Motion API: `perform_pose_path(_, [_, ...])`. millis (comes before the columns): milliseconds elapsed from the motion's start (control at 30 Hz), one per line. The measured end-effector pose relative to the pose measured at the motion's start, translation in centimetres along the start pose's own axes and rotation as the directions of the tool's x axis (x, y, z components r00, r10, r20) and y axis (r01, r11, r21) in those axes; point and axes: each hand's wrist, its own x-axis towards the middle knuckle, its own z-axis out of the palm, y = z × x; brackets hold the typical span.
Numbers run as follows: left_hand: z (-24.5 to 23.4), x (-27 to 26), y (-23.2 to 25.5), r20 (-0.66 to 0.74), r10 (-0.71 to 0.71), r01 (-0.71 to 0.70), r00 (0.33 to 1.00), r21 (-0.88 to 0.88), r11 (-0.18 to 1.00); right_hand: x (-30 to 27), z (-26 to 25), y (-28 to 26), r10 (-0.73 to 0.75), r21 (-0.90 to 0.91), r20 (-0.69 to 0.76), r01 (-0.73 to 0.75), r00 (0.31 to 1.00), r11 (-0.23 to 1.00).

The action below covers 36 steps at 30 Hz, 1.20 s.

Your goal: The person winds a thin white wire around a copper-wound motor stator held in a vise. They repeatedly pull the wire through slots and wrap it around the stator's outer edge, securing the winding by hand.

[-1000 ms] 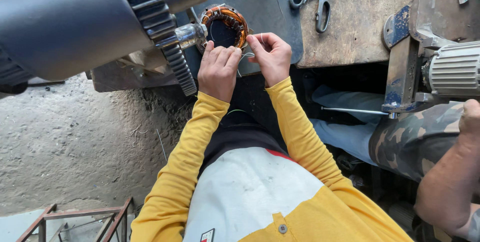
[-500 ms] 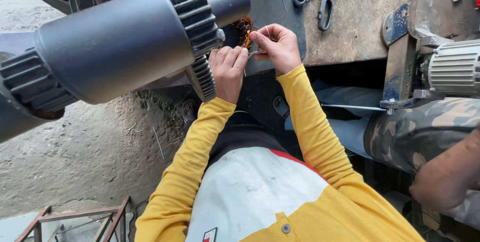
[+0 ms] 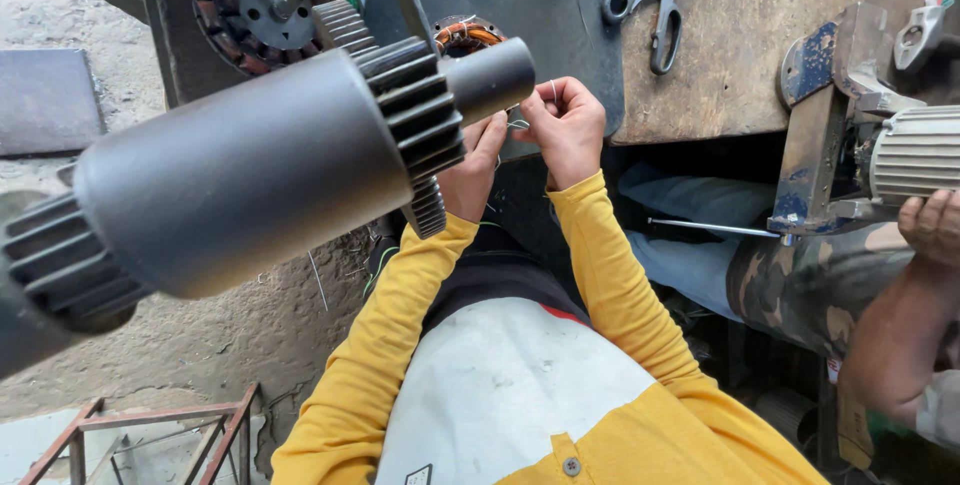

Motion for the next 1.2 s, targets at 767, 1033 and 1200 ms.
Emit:
perform_pose_path(767, [-1.7,3.7,0.4,0.305,-0.053,0.039,0.951,0.049,0.998,-2.0,1.0,1.0,0.205,0.345,-0.025,-0.184,0.978,0.920])
perform_pose_path(1033, [-1.7,4.0,0.2,0.379,-0.075,0.058,0.922,0.057,0.997,-1.7,1.3,0.2,0.170,0.122,-0.062,-0.161,0.984,0.979])
perform_pose_path(1200, [-1.8,3.9,0.1,0.394,-0.080,0.065,0.915,0.053,0.996,1.2,-0.8,0.2,0.309,0.242,0.180,-0.347,0.934,0.906])
